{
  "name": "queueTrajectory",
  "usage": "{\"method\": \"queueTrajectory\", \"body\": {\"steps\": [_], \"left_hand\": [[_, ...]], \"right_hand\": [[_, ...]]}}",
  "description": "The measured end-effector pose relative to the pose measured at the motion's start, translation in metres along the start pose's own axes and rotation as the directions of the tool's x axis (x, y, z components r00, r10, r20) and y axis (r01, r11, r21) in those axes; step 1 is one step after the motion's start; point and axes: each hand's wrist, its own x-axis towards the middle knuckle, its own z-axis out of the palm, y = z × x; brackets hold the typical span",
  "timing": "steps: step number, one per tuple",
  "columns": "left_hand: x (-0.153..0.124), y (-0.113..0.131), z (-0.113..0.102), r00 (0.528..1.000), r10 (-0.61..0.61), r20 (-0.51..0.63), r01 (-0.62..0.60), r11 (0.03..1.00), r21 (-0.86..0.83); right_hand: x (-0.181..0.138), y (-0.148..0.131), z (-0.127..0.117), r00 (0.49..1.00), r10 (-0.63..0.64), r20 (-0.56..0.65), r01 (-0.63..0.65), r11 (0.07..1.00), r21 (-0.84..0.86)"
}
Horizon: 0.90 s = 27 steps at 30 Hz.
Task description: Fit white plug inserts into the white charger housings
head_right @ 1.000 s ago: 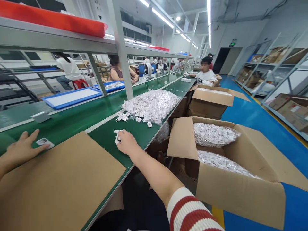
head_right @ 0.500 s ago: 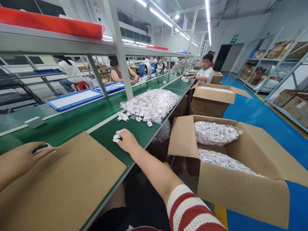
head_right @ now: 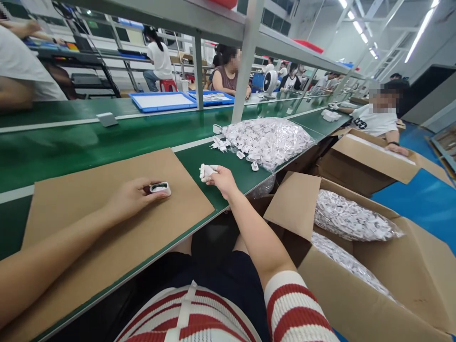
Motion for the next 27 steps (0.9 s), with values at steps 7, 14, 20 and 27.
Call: {"method": "queueTrajectory", "body": {"steps": [7,14,20,27], "left_hand": [[-0.006,-0.004,0.017,0.995,-0.097,0.003,0.092,0.936,-0.34],[-0.01,-0.01,0.021,0.999,-0.031,0.014,0.034,0.883,-0.469],[-0.009,-0.014,0.024,1.0,-0.01,0.007,0.012,0.849,-0.529],[-0.01,-0.012,0.024,0.997,0.079,0.015,-0.053,0.785,-0.618]], "right_hand": [[-0.025,-0.015,0.036,0.984,-0.012,0.176,0.012,1.0,-0.001],[-0.028,-0.025,0.077,0.935,-0.182,0.303,0.259,0.936,-0.238],[-0.026,-0.025,0.086,0.78,-0.406,0.477,0.611,0.659,-0.438],[-0.027,-0.019,0.09,0.779,-0.312,0.545,0.625,0.461,-0.63]]}}
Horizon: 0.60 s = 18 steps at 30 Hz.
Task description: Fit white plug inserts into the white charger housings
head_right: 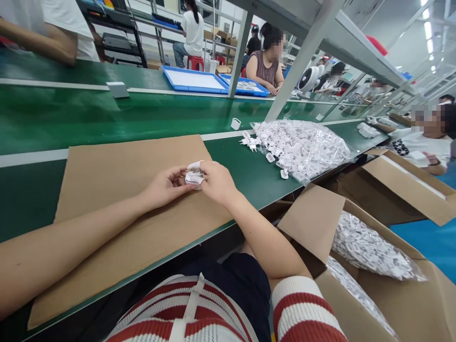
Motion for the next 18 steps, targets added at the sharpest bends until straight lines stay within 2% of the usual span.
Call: {"method": "queueTrajectory", "body": {"steps": [8,11,15,18], "left_hand": [[0.0,-0.001,-0.002,1.0,0.028,-0.007,-0.027,0.997,0.069],[-0.003,0.0,-0.004,0.999,0.033,-0.017,-0.028,0.973,0.229],[0.0,0.005,-0.013,0.999,0.034,-0.019,-0.018,0.825,0.564],[0.008,0.013,-0.019,1.0,-0.014,0.025,-0.009,0.694,0.72]], "right_hand": [[-0.004,-0.01,0.008,0.997,-0.051,0.049,0.063,0.958,-0.278],[-0.002,-0.016,0.009,0.999,-0.024,0.041,0.035,0.957,-0.289],[0.005,-0.018,0.009,1.0,-0.01,0.012,0.012,0.972,-0.236],[0.009,-0.018,0.005,1.0,0.03,0.002,-0.029,0.975,-0.222]]}}
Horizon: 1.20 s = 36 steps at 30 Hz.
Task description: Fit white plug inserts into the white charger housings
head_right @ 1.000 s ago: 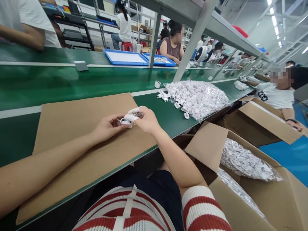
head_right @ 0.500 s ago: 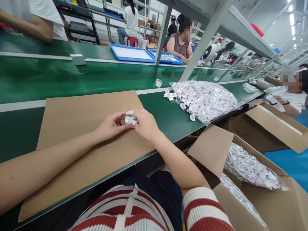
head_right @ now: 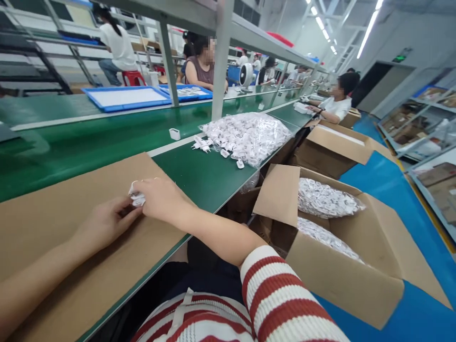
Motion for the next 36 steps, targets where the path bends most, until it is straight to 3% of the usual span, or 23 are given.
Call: {"method": "queueTrajectory", "body": {"steps": [5,11,14,17,20,24,31,36], "left_hand": [[0.008,0.011,-0.015,0.996,-0.023,0.082,0.013,0.992,0.122],[0.011,0.013,-0.019,0.993,-0.047,0.108,0.044,0.999,0.027],[0.015,0.009,-0.021,0.986,-0.134,0.101,0.14,0.988,-0.064],[0.027,-0.002,-0.033,0.957,-0.289,0.033,0.291,0.951,-0.107],[0.049,-0.021,-0.052,0.908,-0.402,-0.115,0.4,0.915,-0.041],[0.087,-0.061,-0.079,0.858,-0.457,-0.234,0.495,0.857,0.141],[0.139,-0.14,-0.11,0.796,-0.5,-0.341,0.598,0.735,0.32],[0.151,-0.173,-0.117,0.755,-0.558,-0.345,0.654,0.683,0.326]], "right_hand": [[0.002,-0.005,-0.008,0.999,0.052,-0.005,-0.052,0.999,0.006],[-0.006,0.005,0.002,0.996,0.049,-0.075,-0.035,0.984,0.177],[-0.029,0.017,0.01,0.975,0.092,-0.202,-0.03,0.956,0.291],[-0.057,0.025,0.014,0.963,0.184,-0.197,-0.118,0.945,0.307],[-0.075,0.032,0.016,0.959,0.25,-0.135,-0.193,0.922,0.336],[-0.078,0.04,0.019,0.953,0.274,-0.131,-0.184,0.865,0.467],[-0.075,0.043,0.022,0.947,0.264,-0.181,-0.155,0.874,0.46],[-0.074,0.044,0.023,0.95,0.241,-0.197,-0.139,0.896,0.422]]}}
